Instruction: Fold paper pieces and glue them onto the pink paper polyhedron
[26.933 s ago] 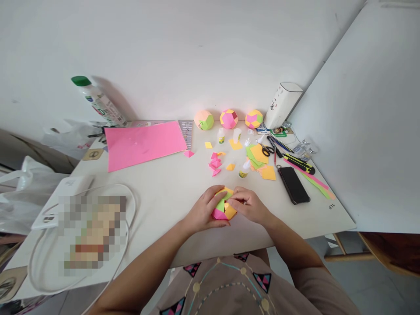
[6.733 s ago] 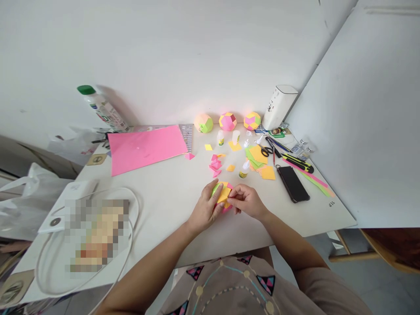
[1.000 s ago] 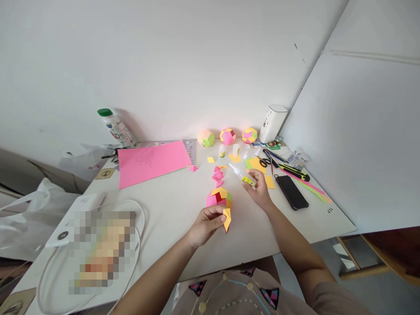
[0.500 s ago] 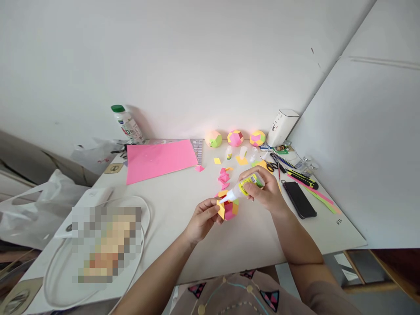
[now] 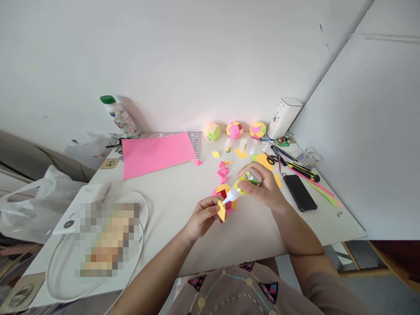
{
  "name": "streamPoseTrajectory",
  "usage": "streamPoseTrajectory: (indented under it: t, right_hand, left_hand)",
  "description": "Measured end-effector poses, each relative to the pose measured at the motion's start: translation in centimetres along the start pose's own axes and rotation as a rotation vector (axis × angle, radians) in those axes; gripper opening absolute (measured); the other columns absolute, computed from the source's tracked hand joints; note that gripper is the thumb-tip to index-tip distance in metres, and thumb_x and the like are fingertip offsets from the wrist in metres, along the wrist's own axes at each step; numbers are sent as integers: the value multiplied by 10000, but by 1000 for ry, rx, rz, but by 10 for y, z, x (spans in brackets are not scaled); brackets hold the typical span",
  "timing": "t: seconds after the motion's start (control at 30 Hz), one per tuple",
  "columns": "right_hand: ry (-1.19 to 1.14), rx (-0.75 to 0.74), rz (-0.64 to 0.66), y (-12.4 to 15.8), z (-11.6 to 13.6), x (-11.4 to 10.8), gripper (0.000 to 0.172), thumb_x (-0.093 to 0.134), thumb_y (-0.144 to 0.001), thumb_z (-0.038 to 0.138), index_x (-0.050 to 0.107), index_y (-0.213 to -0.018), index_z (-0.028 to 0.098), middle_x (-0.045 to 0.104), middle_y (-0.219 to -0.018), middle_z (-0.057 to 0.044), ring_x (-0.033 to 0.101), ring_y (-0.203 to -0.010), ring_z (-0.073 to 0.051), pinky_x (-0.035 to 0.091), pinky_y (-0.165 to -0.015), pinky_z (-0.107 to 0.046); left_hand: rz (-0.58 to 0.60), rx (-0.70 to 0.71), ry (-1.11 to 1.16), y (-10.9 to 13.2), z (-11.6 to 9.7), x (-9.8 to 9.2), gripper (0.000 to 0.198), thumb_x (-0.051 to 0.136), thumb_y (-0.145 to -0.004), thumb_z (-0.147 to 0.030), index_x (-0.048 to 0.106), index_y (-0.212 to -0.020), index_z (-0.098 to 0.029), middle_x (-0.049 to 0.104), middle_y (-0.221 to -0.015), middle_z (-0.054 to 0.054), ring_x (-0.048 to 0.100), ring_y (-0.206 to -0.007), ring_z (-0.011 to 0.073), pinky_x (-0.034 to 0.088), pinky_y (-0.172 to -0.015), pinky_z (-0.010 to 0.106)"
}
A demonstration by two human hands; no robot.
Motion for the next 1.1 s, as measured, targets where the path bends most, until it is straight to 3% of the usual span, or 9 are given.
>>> streamPoseTrajectory:
  t: [0.43, 1.1]
  right_hand:
    - [52, -135, 42, 6, 14, 8, 356, 748, -710, 450, 488, -721, 207, 523, -662, 25, 500, -601, -123, 396, -545, -271]
    - [117, -180, 50, 10, 21, 9, 289, 726, -743, 408, 517, -733, 207, 571, -656, 14, 515, -589, -127, 413, -545, -273]
  left_hand:
    - [108, 7, -74, 3, -4, 15, 212, 694, -764, -322, 612, -711, -133, 579, -589, -10, 498, -460, 75, 398, -491, 222]
    - [103, 22, -95, 3, -4, 12, 227, 708, -740, -334, 611, -678, -139, 565, -587, -7, 472, -472, 80, 396, -490, 240]
Point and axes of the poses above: each hand's wrist, its own y-axis away from the middle knuckle, its own x-axis out of the palm, z = x × y, the point moved 8 cm from there along -y, towards the middle knuckle
